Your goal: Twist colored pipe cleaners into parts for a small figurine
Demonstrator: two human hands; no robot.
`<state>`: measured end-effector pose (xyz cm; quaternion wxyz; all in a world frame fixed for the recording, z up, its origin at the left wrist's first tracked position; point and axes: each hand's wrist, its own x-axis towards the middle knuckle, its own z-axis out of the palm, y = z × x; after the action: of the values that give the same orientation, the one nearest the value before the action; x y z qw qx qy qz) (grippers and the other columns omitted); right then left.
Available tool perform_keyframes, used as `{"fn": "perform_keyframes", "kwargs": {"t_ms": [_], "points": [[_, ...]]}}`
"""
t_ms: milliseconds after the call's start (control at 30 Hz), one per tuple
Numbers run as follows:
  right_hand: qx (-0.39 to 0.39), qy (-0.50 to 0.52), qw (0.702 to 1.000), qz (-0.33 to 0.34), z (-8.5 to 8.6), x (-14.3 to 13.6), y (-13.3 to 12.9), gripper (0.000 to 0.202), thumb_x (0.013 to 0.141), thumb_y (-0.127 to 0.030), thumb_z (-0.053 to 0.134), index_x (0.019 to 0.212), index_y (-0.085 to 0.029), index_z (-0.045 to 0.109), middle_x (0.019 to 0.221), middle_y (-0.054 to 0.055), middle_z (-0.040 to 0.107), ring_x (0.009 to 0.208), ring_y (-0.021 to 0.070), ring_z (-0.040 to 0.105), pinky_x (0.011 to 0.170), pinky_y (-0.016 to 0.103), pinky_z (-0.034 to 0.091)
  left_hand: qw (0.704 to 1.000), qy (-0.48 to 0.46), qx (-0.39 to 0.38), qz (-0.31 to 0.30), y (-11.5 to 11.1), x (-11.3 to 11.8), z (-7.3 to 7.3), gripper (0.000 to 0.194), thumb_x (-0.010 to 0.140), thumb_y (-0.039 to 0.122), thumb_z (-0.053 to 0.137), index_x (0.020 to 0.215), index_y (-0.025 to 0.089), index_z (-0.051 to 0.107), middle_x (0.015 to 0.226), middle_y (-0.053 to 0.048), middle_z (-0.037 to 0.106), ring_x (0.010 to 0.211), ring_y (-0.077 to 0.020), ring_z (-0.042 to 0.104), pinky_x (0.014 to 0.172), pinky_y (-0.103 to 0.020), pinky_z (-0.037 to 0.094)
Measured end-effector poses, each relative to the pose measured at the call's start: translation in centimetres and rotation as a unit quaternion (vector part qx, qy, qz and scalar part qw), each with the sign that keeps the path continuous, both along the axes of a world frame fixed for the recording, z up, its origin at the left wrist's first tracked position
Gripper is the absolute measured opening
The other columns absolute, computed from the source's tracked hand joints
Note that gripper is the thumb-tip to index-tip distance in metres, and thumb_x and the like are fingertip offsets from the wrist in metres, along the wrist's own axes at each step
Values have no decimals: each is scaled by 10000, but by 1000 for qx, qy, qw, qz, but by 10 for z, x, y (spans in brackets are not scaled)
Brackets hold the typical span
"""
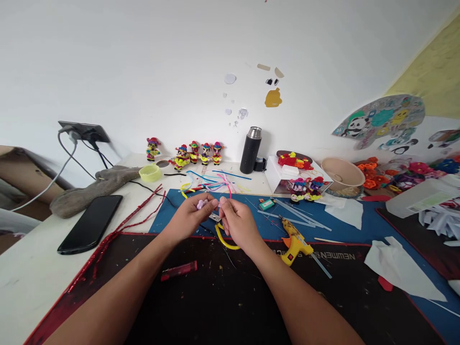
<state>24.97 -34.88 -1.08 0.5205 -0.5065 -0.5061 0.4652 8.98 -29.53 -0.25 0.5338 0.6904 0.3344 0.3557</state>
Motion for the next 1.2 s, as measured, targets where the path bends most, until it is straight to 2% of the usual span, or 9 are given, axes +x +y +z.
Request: {"fn": "perform_keyframes", "kwargs": {"t_ms": [100, 167, 367, 533, 767, 933, 1067, 1200], "points": [[-9, 29, 1000, 1, -4, 2, 3, 600, 946, -771, 561, 671, -241, 501, 443, -74, 381, 356, 110, 355, 392, 262, 296, 989, 68, 130, 32, -3, -1, 3, 315, 983, 482, 629, 880, 186, 664, 765, 4, 625, 696, -155, 527, 674, -271, 420], [-13, 44, 999, 1, -4, 2, 4, 608, 929, -782, 577, 659, -243, 492, 437, -76, 369, 352, 108, 341, 385, 263, 281, 978, 92, 185, 36, -4, -1, 4, 295, 1024, 451, 573, 934, 189, 672, 856, -16, 689, 755, -164, 577, 730, -275, 437], [-20, 40, 999, 10, -1, 1, 3, 621, 923, -787, 568, 646, -240, 476, 427, -77, 372, 350, 104, 351, 388, 256, 287, 965, 119, 234, 22, -4, -3, 2, 322, 1055, 425, 510, 891, 187, 654, 804, -9, 679, 714, -156, 571, 702, -265, 427], [-20, 16, 999, 19, 2, 1, 0, 583, 969, -736, 529, 690, -224, 525, 455, -59, 458, 363, 103, 402, 401, 242, 305, 976, 106, 188, 29, -5, -2, 7, 374, 1033, 469, 526, 817, 183, 634, 725, 11, 611, 672, -148, 523, 669, -265, 409], [15, -56, 998, 11, 1, 1, -2, 562, 1016, -715, 473, 765, -224, 581, 542, -31, 538, 413, 118, 463, 446, 252, 343, 998, 43, 52, 18, 0, -3, 1, 368, 948, 501, 648, 771, 182, 604, 650, 40, 475, 602, -128, 400, 554, -252, 329], [33, -107, 994, -8, -2, 1, -4, 580, 1036, -705, 436, 713, -237, 550, 500, -33, 485, 444, 141, 468, 478, 263, 334, 1000, -4, -23, -4, 0, -3, -2, 389, 903, 513, 704, 744, 184, 571, 614, 57, 419, 552, -111, 357, 519, -247, 298], [58, -108, 992, -15, -3, 0, -5, 601, 1039, -713, 418, 686, -241, 532, 505, -25, 469, 494, 159, 486, 496, 269, 325, 998, -39, -51, -12, -3, -1, 1, 383, 880, 495, 734, 738, 187, 557, 601, 70, 370, 528, -99, 318, 498, -243, 263], [56, -99, 993, -19, -6, 0, -4, 615, 1026, -732, 427, 661, -241, 494, 497, -27, 451, 486, 153, 452, 490, 271, 311, 999, -25, -33, -11, -6, -1, 4, 398, 885, 499, 724, 712, 186, 550, 592, 64, 380, 536, -102, 325, 499, -245, 271]]}}
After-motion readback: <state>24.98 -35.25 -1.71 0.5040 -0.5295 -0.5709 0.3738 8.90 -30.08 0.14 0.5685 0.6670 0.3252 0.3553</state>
